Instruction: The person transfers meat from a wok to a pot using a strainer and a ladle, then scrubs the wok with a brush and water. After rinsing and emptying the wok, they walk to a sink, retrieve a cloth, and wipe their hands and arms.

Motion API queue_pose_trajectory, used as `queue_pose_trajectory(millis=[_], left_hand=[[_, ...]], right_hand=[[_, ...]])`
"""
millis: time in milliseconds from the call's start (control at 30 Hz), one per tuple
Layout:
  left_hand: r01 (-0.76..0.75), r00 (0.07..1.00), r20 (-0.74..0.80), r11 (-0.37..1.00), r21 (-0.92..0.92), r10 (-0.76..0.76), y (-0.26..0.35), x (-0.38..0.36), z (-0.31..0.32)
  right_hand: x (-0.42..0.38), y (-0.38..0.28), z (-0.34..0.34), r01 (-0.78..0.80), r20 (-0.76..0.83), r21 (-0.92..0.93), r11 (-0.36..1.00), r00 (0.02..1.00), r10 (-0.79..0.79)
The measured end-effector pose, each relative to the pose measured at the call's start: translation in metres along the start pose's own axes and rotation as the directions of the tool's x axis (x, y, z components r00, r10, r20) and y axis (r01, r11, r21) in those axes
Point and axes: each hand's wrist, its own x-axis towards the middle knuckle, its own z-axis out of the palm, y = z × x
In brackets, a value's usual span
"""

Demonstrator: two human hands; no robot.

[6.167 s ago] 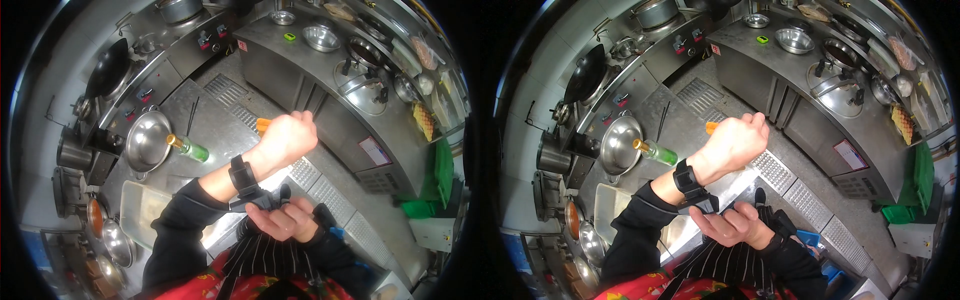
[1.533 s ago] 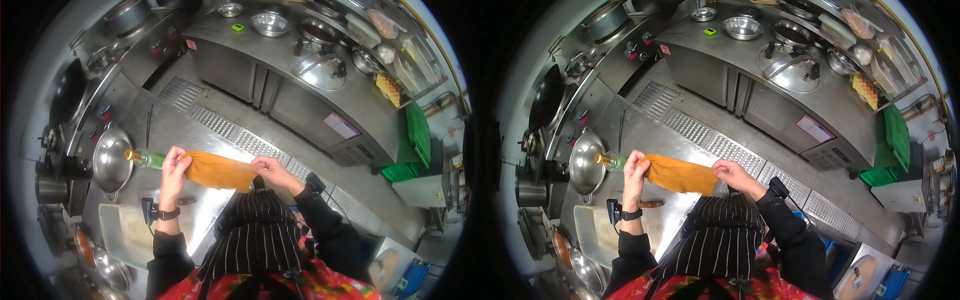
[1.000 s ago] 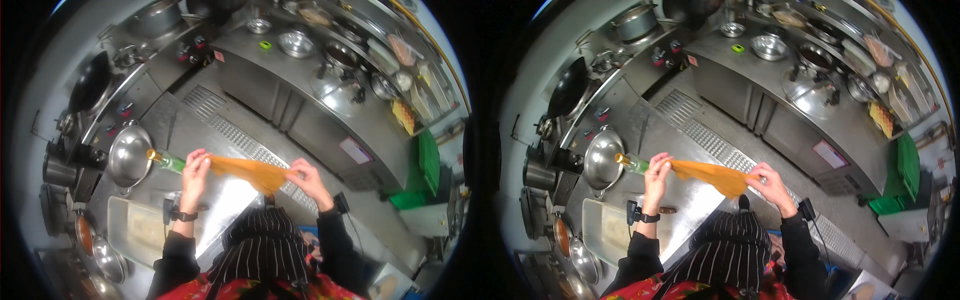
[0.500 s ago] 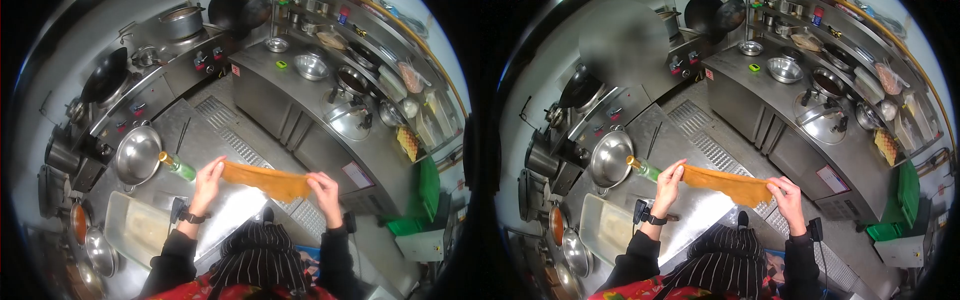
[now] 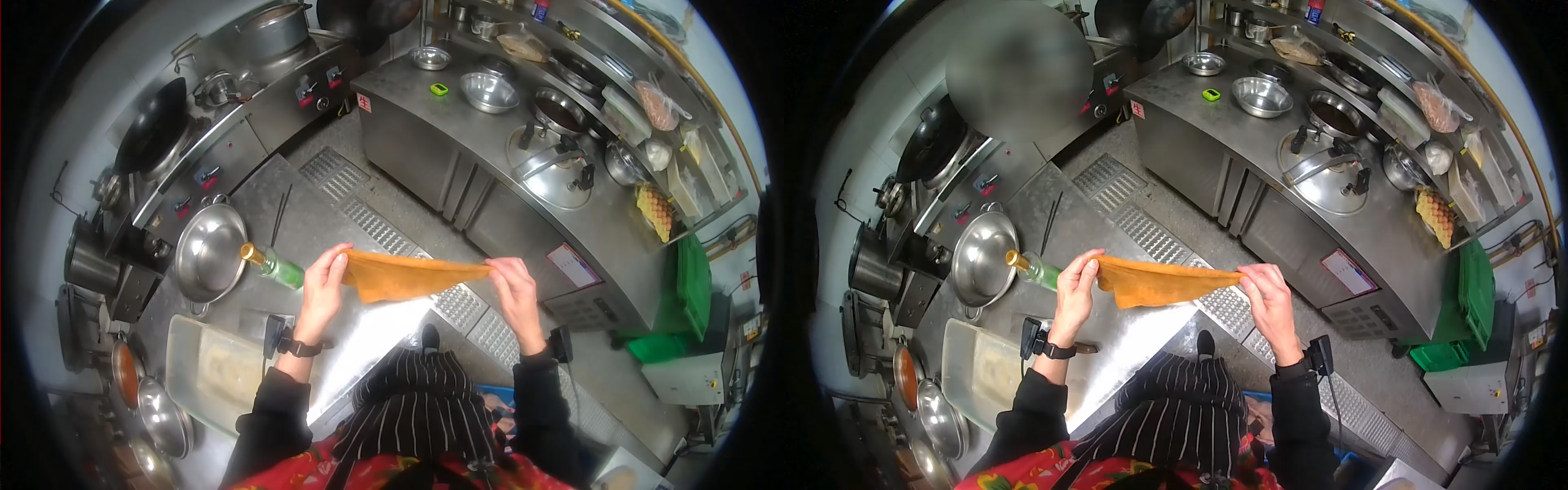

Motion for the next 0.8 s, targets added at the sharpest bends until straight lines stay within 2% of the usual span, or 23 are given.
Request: queue_pose_trajectory(millis=[133,167,233,267,300,333,500,667,733,800], left_hand=[[0.015,0.999,-0.035,0.999,-0.036,-0.017,0.01,-0.001,0.004],[-0.022,0.998,-0.06,0.997,-0.071,0.018,0.011,0.0,0.004],[-0.06,0.995,-0.082,0.993,-0.105,0.051,0.01,0.0,0.002],[-0.011,0.998,-0.056,0.988,-0.152,0.003,0.009,-0.001,-0.001],[0.035,0.999,-0.029,0.98,-0.198,-0.042,0.011,0.001,-0.002],[0.031,0.999,-0.029,0.98,-0.199,-0.038,0.014,0.002,-0.001],[-0.072,0.997,-0.007,0.921,-0.384,0.075,0.035,0.003,-0.005],[-0.051,0.995,0.057,0.917,-0.395,0.08,0.053,0.002,-0.01],[-0.069,0.994,0.054,0.924,-0.376,0.097,0.047,0.001,-0.01],[-0.087,0.992,0.052,0.929,-0.359,0.113,0.048,0.001,-0.009]], right_hand=[[-0.004,0.003,0.001,0.012,0.014,-0.02,1.0,1.0,-0.012],[-0.004,0.002,0.001,0.011,0.013,-0.023,1.0,1.0,-0.011],[-0.005,0.0,0.0,-0.145,0.086,0.046,0.988,0.986,0.14],[-0.008,0.002,0.003,-0.145,0.083,0.044,0.988,0.986,0.141],[-0.01,0.005,0.007,-0.172,0.055,0.128,0.977,0.985,0.166],[-0.012,0.007,0.011,-0.195,0.031,0.212,0.958,0.981,0.193],[-0.02,0.008,0.019,-0.212,0.019,0.276,0.937,0.976,0.216],[-0.026,0.007,0.028,-0.298,0.028,0.406,0.864,0.949,0.314],[-0.026,0.005,0.032,-0.347,0.012,0.584,0.734,0.908,0.419],[-0.023,0.009,0.034,-0.357,-0.029,0.576,0.735,0.89,0.455]])
